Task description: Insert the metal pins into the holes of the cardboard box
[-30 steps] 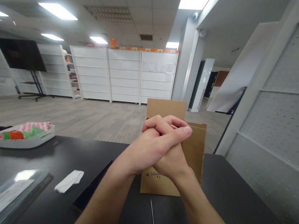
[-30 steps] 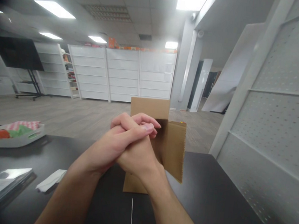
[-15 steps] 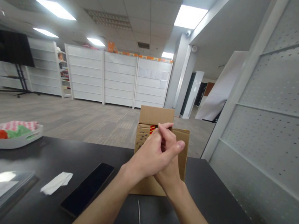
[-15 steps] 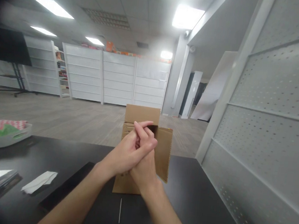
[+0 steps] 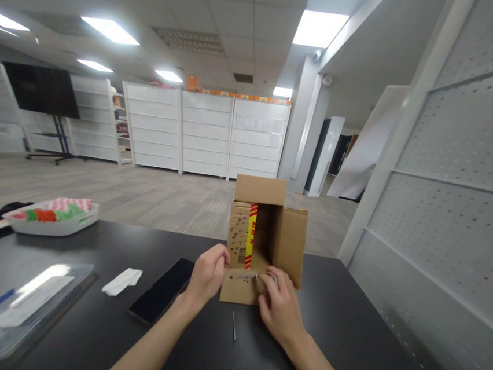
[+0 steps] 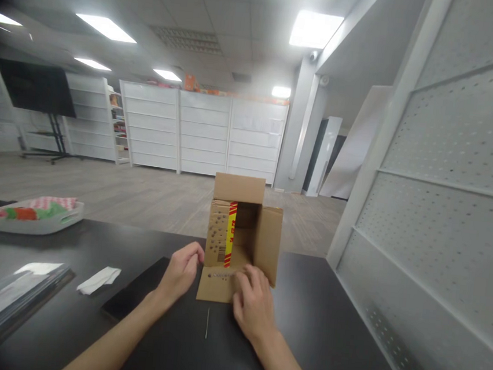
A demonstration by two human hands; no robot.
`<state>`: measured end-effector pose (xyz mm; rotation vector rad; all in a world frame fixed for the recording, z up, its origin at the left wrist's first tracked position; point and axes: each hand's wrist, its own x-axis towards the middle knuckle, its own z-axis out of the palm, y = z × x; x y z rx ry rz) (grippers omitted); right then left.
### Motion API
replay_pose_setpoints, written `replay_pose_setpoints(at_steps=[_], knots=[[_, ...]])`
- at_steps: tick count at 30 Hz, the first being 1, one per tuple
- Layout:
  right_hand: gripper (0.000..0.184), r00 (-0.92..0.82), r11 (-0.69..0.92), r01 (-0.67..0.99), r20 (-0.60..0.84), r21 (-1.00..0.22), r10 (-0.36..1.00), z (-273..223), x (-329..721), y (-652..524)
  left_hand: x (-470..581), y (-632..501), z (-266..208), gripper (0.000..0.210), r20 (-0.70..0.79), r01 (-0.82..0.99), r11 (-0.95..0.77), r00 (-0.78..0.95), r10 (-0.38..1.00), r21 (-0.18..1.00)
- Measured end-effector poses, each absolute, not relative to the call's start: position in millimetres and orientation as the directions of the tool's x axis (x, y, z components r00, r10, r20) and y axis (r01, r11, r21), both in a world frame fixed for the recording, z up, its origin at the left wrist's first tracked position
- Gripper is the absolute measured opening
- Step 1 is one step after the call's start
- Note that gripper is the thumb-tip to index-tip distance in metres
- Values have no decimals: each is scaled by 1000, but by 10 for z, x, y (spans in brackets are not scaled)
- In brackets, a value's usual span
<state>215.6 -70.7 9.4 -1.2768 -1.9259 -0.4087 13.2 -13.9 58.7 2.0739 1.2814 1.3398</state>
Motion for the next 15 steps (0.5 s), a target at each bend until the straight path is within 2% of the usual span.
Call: replay_pose_setpoints(at_steps=[5,15], knots=[[39,-182,404,908,764,-111,619,32,2164,-700,27,-104,177,27,356,718,-363,169,919,595],[35,-227,407,910,725,-82,651,23,2122,-708,74,-58,93,30,241,913,-270,201,950,306]])
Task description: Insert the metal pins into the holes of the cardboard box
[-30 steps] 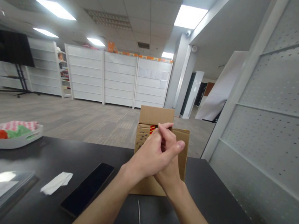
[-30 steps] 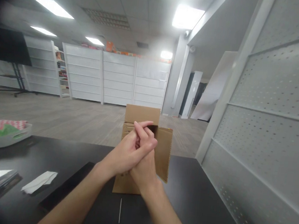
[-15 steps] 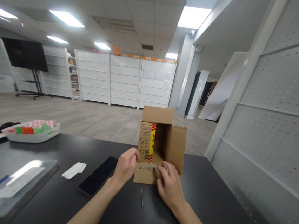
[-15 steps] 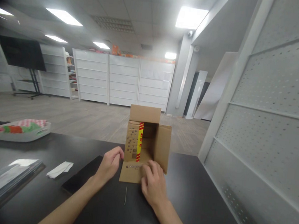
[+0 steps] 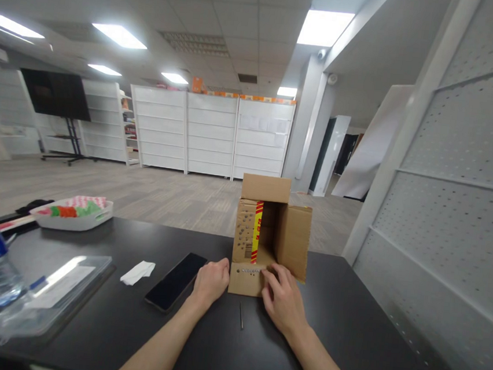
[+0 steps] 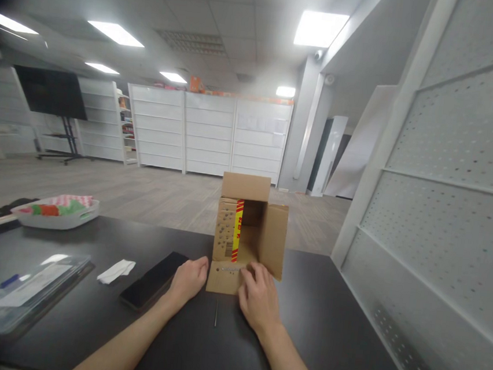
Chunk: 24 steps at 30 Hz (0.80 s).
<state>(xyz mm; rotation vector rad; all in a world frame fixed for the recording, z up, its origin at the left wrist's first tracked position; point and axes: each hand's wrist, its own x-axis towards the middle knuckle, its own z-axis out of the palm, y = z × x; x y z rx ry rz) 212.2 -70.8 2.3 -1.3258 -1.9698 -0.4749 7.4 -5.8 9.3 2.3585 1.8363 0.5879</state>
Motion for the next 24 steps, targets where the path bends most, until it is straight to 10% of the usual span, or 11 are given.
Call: replay_pose_setpoints(at_steps=[24], knots=[[37,-638,712,669,326,-213,697,115,1778,-969,94,-35,86,32,227,936,-256,203,953,240]])
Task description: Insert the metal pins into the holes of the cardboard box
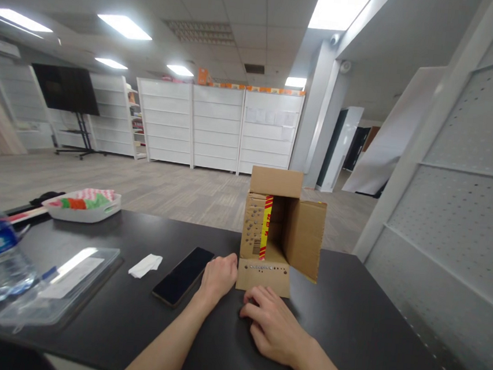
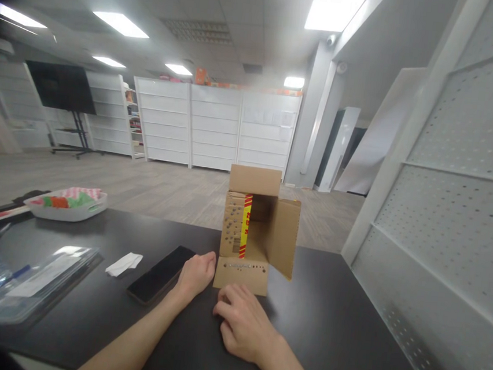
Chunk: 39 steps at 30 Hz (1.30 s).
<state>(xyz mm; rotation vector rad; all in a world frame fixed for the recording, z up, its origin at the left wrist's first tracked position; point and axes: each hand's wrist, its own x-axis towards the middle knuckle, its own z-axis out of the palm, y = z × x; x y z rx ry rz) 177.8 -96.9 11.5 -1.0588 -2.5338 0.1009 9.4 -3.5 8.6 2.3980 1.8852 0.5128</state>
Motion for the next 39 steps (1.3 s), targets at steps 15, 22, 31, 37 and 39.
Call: replay_pose_setpoints(at_steps=[15,22,31,37,39], knots=[[21,-598,645,727,246,-234,763,187,1735,-968,106,-11,58,34,221,939,-255,205,954,232],[21,-579,614,754,208,-231,789,199,1728,-979,98,3,22,33,243,936,-266,209,947,232],[17,-534,585,784,256,-205,806,138,1733,-958,105,-20,71,32,209,938,-243,193,959,247],[17,-522,596,781,330,-186,787,58,1756,-898,110,-48,122,33,180,939,-230,188,966,254],[21,-520,600,784,358,-163,776,26,1774,-866,109,-47,119,32,183,939,-233,190,964,252]])
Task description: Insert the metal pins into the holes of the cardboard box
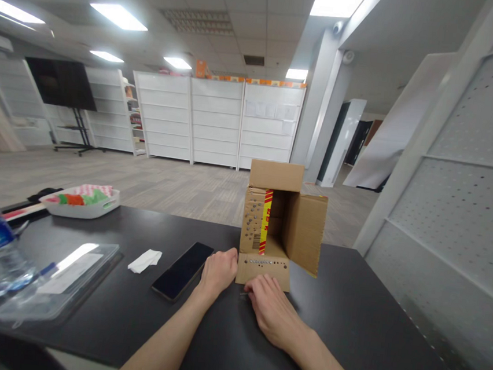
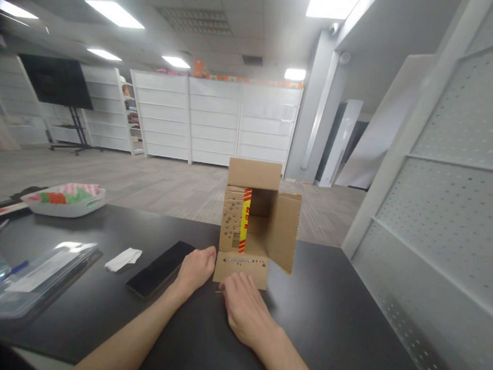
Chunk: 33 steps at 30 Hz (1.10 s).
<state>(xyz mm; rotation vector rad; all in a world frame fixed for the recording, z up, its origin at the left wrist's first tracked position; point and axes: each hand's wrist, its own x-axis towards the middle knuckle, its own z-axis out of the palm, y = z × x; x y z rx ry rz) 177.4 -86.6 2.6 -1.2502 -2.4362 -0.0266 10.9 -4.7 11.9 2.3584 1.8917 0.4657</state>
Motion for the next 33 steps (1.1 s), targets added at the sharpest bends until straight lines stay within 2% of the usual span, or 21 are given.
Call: replay_pose_setpoints(at_steps=[5,9,14,18,22,25,33], knots=[[34,-519,579,809,341,-100,784,16,1818,-830,105,-25,80,34,200,938,-247,201,959,244],[26,-500,555,828,344,-80,795,45,1827,-841,105,-27,80,34,208,937,-250,201,957,244],[20,-441,521,851,447,-68,778,49,1826,-829,104,-42,105,33,194,938,-238,192,962,251],[17,-316,492,853,576,-175,754,20,1868,-764,103,-43,112,34,183,938,-231,187,965,260],[15,-135,495,782,673,-378,727,-5,1953,-687,108,-43,118,33,177,938,-226,183,967,264],[14,-1,470,723,680,-506,734,-9,2012,-654,108,-43,117,32,179,937,-227,184,967,264],[16,122,436,685,682,-583,721,0,2088,-598,102,-30,92,33,200,934,-250,202,959,255]])
